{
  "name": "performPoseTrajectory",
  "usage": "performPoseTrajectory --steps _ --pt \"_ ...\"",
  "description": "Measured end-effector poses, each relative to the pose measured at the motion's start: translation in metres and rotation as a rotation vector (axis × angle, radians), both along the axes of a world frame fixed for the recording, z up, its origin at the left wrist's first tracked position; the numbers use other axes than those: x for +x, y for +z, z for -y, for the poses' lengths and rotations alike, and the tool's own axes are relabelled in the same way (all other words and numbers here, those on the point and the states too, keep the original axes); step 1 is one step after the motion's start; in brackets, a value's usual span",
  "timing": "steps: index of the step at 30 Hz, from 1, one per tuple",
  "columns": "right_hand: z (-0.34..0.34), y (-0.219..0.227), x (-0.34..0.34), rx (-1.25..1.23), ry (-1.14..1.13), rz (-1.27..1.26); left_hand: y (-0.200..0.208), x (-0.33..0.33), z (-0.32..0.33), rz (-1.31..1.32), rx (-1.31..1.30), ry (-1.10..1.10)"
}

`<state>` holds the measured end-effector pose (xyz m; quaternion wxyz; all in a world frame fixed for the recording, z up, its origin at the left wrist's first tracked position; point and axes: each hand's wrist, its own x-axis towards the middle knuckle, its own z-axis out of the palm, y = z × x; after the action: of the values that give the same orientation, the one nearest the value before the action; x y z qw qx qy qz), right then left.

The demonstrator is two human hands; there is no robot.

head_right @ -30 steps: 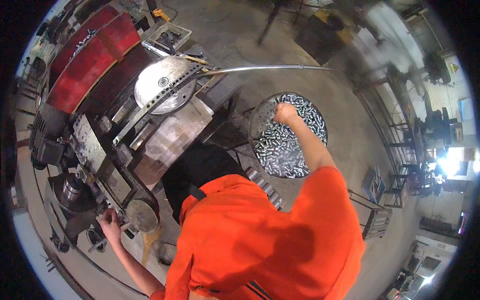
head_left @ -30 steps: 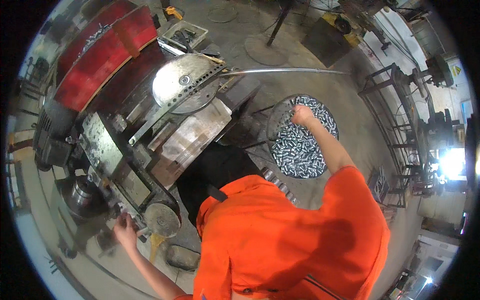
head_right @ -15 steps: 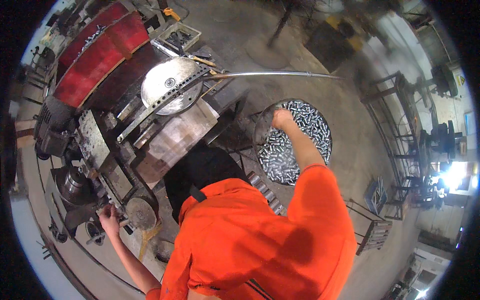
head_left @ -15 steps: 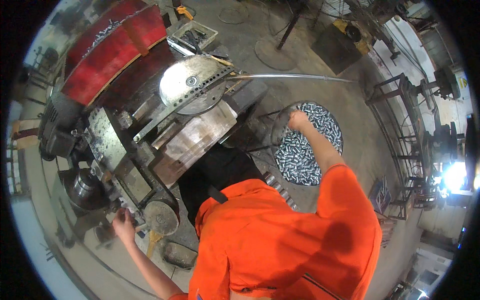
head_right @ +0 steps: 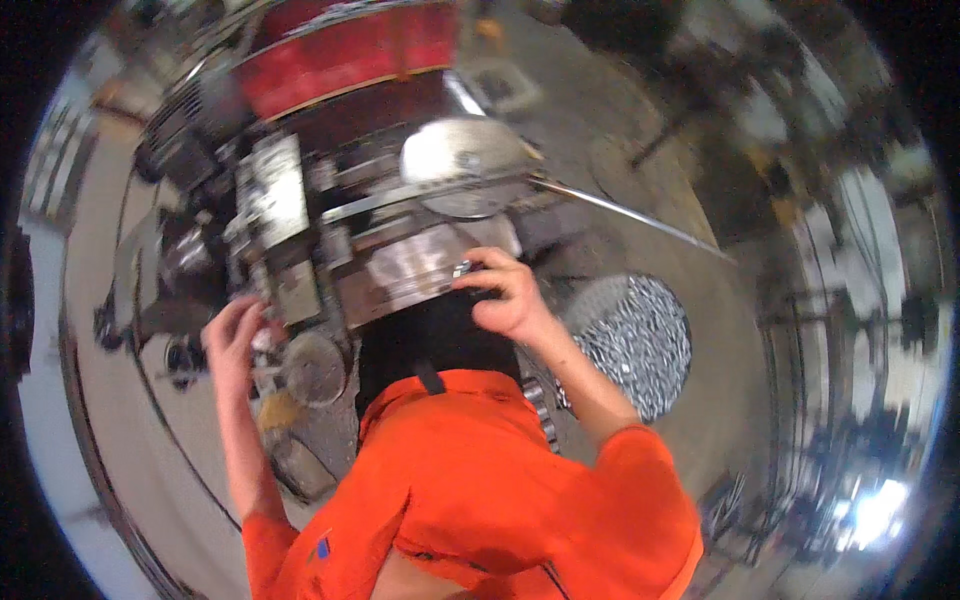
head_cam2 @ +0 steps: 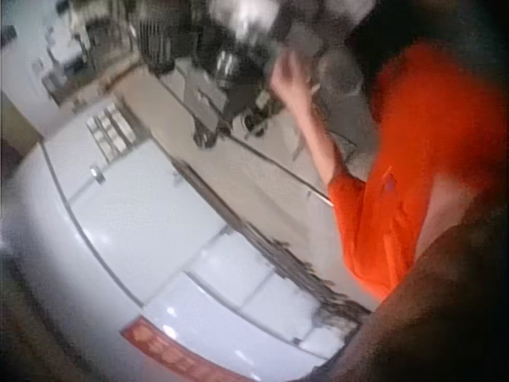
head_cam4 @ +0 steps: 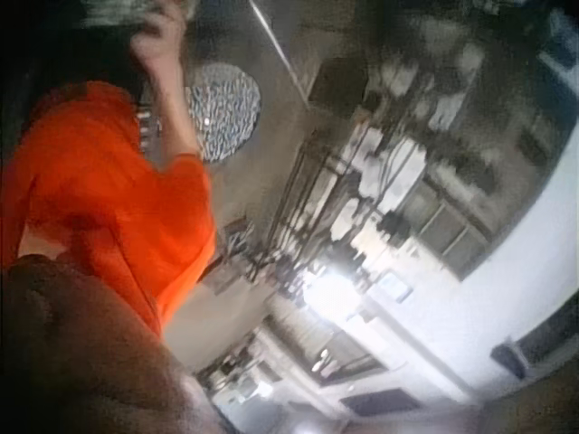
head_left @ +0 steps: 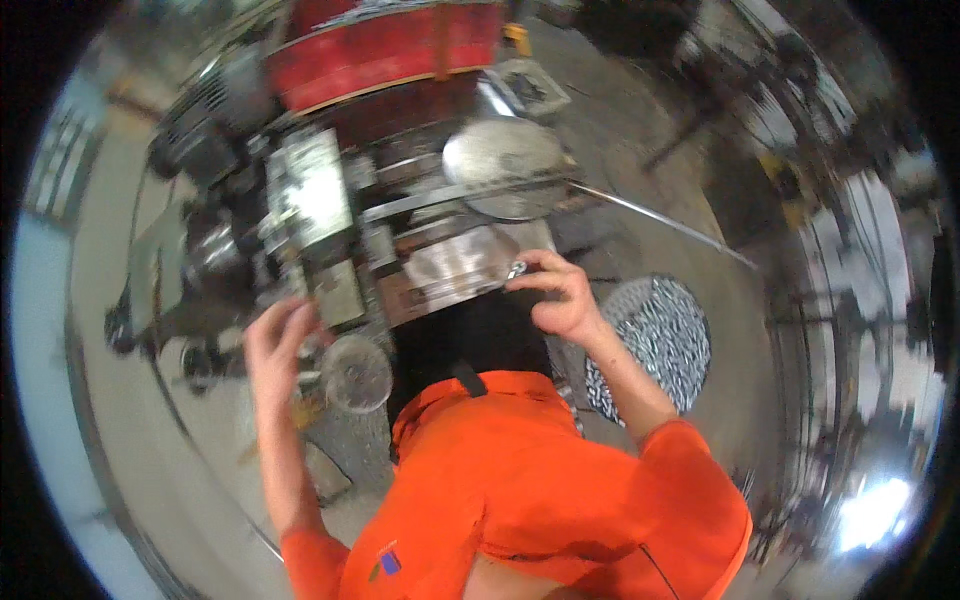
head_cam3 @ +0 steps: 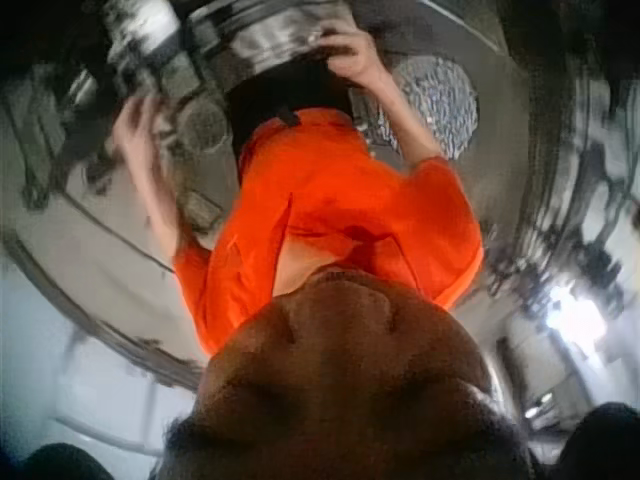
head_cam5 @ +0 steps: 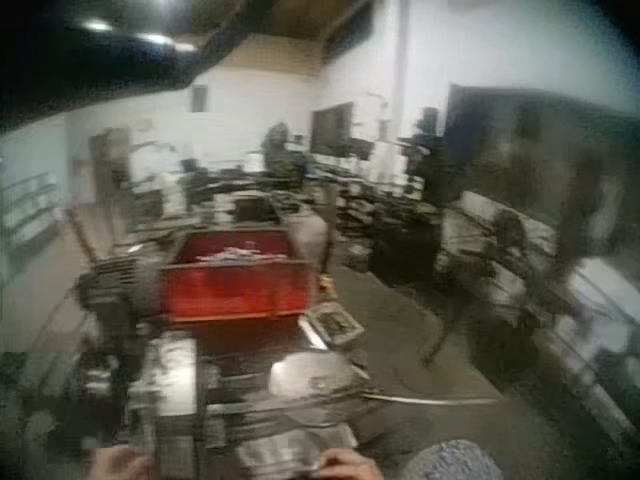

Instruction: The person operates a metal turning lathe, repeatedly inserting small metal parts into the chuck, engaging the machine with a lever, and removing finished parts into a perforated metal basket. The cycle is repeated continuously throughout the clip.

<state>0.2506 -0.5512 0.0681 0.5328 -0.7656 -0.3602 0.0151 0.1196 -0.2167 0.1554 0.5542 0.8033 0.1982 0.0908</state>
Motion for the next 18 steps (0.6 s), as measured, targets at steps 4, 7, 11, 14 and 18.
performPoseTrajectory --steps 4,7,11,14,18 --pt "-0.095 0.054 -0.015 0.182 0.358 0.171 -0.013 0.020 0.036 0.024 -0.349 -0.345" --pt "-0.129 0.054 -0.021 0.211 0.392 0.267 -0.033 0.015 0.045 0.117 -0.875 -0.351" --pt "-0.143 0.056 -0.030 0.174 0.384 0.271 -0.040 0.004 0.042 0.201 -0.957 -0.292" --pt "-0.147 0.062 -0.038 0.086 0.352 0.291 -0.041 0.002 0.035 0.244 -0.662 -0.202" --pt "-0.149 0.066 -0.030 -0.079 0.451 0.401 -0.034 0.001 0.031 0.126 -0.274 -0.174"
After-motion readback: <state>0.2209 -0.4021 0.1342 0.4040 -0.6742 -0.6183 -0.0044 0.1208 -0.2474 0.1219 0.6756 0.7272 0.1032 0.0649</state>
